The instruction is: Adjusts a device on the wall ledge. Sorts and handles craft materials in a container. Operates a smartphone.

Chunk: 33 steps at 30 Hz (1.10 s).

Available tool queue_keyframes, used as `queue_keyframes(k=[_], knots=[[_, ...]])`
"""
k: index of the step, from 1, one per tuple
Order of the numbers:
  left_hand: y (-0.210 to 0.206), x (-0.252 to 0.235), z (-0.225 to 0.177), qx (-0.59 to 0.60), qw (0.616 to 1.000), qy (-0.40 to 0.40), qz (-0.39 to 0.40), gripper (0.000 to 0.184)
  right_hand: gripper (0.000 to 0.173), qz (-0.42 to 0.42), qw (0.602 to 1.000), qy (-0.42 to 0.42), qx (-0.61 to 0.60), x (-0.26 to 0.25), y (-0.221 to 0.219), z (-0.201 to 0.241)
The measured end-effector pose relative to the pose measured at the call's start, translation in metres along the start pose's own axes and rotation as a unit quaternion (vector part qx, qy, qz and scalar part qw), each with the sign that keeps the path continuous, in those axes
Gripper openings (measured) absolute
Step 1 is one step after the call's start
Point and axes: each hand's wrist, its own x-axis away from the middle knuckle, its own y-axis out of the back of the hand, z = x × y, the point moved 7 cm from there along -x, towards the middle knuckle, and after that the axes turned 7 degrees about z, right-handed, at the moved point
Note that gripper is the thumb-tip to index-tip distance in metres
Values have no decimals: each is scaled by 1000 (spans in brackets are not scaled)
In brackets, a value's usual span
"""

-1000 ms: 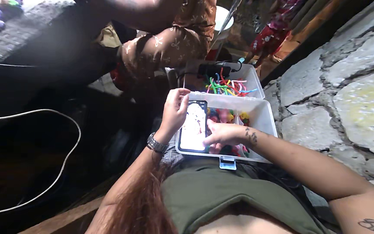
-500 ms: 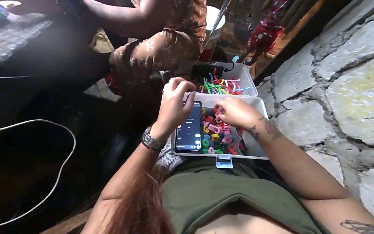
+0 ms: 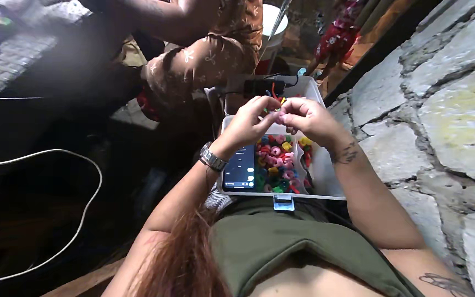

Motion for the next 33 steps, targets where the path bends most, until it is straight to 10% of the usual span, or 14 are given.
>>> queue_keyframes(k=[14,27,33], knots=[[-2,3,-9,206,965,-151,62,11,23,122,934,120,-312,3,-15,2],[2,8,-5,161,985,-63,11,9,18,59,992,73,-81,1,-10,-3],[9,17,-15,138,990,-36,-9,7,28,44,960,45,-274,14,-10,0]])
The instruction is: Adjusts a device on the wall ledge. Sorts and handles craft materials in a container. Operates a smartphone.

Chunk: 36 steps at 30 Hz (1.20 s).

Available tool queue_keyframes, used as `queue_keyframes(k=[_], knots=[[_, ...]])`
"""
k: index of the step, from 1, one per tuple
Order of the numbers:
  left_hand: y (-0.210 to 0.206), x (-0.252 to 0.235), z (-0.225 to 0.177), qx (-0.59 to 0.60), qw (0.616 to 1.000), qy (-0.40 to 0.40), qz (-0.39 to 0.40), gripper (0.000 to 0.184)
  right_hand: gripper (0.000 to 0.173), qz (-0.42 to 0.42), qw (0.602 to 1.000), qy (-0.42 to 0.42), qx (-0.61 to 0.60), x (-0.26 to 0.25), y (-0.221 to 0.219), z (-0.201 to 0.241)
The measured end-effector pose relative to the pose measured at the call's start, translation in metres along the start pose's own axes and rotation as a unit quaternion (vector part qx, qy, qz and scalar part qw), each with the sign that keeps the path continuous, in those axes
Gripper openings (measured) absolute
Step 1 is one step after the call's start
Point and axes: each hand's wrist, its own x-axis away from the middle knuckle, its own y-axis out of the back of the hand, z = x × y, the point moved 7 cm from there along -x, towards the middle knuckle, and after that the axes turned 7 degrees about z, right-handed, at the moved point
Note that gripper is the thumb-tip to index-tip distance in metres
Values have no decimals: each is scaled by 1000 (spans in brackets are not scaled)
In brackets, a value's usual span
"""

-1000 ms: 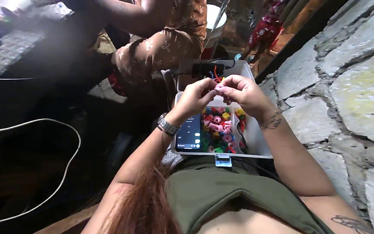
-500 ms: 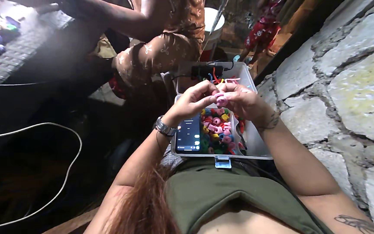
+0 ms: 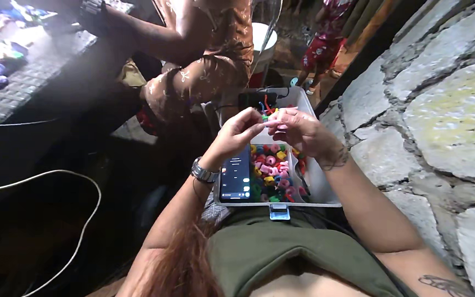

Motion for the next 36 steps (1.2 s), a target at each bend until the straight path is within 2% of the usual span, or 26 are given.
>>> queue_keyframes(k=[4,10,14,16,17,19,21,24,26,29,31,32,34,36], knots=[[19,9,1,-179,983,-23,-24,8,25,-55,997,23,-45,-2,9,-2],[39,6,-7,-395,915,-36,-70,18,21,-134,989,42,36,-2,17,3],[64,1,8,-447,888,36,-103,21,24,-246,968,46,15,10,39,6],[78,-4,23,-432,889,94,-117,21,26,-299,951,70,16,17,50,12],[77,-6,26,-420,895,101,-111,20,25,-299,950,76,38,17,50,14],[64,-14,30,-399,909,82,-87,19,26,-239,961,49,129,10,37,12],[46,-23,36,-389,917,65,-63,17,33,-131,958,-15,254,-2,14,3],[29,-35,49,-393,912,118,10,18,32,28,898,-98,427,-14,-6,-19],[23,-35,60,-393,904,157,53,23,26,93,849,-162,494,-13,-7,-38],[20,-33,63,-378,906,173,78,25,27,147,781,-268,544,-9,-5,-61],[19,-32,59,-358,918,157,66,23,38,160,746,-325,559,-4,-9,-72],[18,-32,56,-345,926,144,58,22,41,160,734,-337,567,-2,-12,-75],[16,-32,49,-310,942,115,50,22,36,166,720,-323,591,0,-21,-77],[11,-29,41,-263,960,80,48,22,27,159,735,-310,581,-1,-23,-76]])
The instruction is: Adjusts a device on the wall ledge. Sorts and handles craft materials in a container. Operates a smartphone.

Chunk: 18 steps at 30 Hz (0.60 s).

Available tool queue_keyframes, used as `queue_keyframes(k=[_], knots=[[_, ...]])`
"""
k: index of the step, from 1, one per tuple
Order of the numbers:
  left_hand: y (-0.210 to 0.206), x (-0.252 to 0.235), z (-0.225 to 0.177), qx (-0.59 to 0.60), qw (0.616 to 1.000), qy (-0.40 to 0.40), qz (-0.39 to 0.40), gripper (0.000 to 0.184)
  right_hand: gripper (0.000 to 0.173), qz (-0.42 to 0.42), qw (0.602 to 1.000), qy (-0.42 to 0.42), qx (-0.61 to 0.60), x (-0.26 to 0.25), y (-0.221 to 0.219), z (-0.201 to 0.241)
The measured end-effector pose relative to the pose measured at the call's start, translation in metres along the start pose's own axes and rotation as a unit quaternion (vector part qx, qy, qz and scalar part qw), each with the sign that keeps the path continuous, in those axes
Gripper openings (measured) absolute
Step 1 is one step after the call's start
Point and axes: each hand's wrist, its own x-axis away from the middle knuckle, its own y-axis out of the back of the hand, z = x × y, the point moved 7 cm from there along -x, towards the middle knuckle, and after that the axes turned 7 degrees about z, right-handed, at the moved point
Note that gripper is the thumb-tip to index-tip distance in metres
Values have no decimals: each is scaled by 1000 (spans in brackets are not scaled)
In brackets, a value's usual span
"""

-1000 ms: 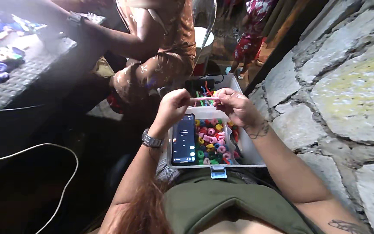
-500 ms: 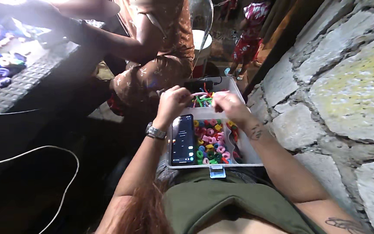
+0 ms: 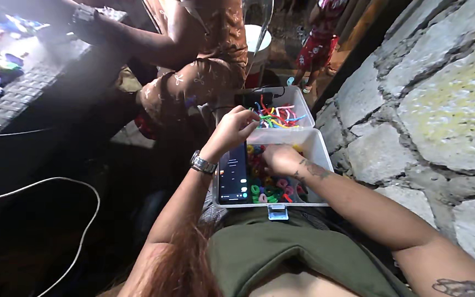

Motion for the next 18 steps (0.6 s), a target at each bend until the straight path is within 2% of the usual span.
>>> queue_keyframes(k=[2,4,7,10,12,15,18], knots=[[1,7,-7,55,998,-26,-5,22,25,-13,996,8,-83,3,11,-4],[3,19,-17,103,994,-26,-14,20,20,-82,973,61,-209,11,30,-9],[-1,35,-20,162,987,-18,-11,17,9,-201,876,156,-410,25,50,-21],[-10,40,-14,197,980,-28,9,19,3,-209,785,193,-551,26,51,-22],[-11,35,-13,203,979,-33,4,20,3,-186,760,193,-592,25,48,-18],[-6,33,-14,225,973,-45,-19,8,6,-157,738,205,-623,26,47,-12],[-5,33,-11,240,969,-44,-27,8,9,-158,720,270,-619,30,51,-11]])
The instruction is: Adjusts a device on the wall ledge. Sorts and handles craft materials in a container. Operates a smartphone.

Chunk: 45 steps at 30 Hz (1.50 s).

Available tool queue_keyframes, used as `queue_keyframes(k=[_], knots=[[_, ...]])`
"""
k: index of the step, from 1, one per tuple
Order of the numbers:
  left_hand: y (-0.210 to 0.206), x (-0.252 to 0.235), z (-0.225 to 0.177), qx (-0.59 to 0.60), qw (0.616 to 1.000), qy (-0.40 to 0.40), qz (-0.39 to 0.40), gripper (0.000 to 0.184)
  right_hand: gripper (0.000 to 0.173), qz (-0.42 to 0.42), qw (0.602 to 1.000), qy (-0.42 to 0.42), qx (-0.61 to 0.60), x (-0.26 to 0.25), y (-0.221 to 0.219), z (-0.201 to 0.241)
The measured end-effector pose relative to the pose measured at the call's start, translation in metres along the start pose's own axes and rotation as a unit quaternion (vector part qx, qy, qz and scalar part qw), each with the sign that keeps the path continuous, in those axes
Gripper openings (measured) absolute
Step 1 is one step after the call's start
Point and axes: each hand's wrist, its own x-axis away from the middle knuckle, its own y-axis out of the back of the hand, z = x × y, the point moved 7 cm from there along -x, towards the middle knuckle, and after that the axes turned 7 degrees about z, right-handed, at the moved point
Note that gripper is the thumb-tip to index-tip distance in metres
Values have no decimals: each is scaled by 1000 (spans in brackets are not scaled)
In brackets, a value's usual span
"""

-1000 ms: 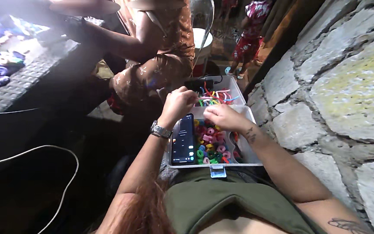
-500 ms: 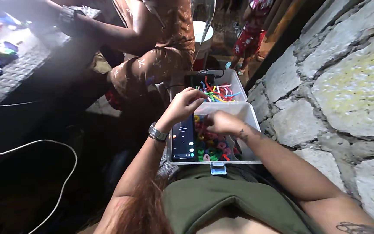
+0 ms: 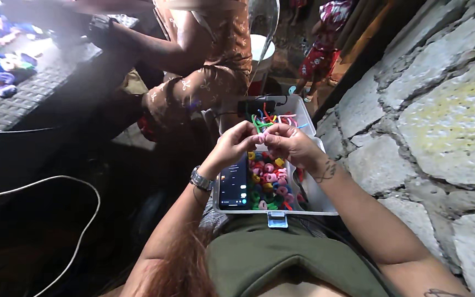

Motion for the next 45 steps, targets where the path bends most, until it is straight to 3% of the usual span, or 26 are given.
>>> queue_keyframes(k=[3,6,8,11,14,16,21,27,31,36,40,43,45], knots=[[6,0,4,35,998,10,-44,10,16,60,996,44,55,2,-3,6],[12,1,7,53,995,-1,-80,7,21,12,964,-18,267,-3,-3,3],[9,0,8,47,997,-7,-60,10,30,-5,947,-42,319,-6,-3,-4],[4,-2,9,25,999,15,-32,15,43,10,984,-4,178,-3,-7,0],[5,-4,11,17,997,60,-43,17,29,7,999,29,20,0,-7,6],[5,-4,11,24,996,71,-47,20,23,11,998,55,-19,1,-5,7],[0,-3,5,-31,997,65,-13,21,30,13,989,117,-93,1,-1,10],[-7,-5,-3,-138,990,-15,20,26,30,-125,972,116,-164,3,20,10],[-6,-3,-8,-119,991,-51,11,30,25,-269,931,92,-229,5,42,5],[-4,1,-4,-98,994,-52,22,31,27,-361,892,131,-239,14,71,14],[-2,0,-3,-122,991,-38,-32,22,18,-284,951,71,-100,13,49,12],[-1,-1,-2,-152,987,-33,-30,38,15,-165,985,52,-25,6,17,11],[-7,0,-2,-194,981,-27,-4,22,18,-118,991,44,-48,5,7,9]])
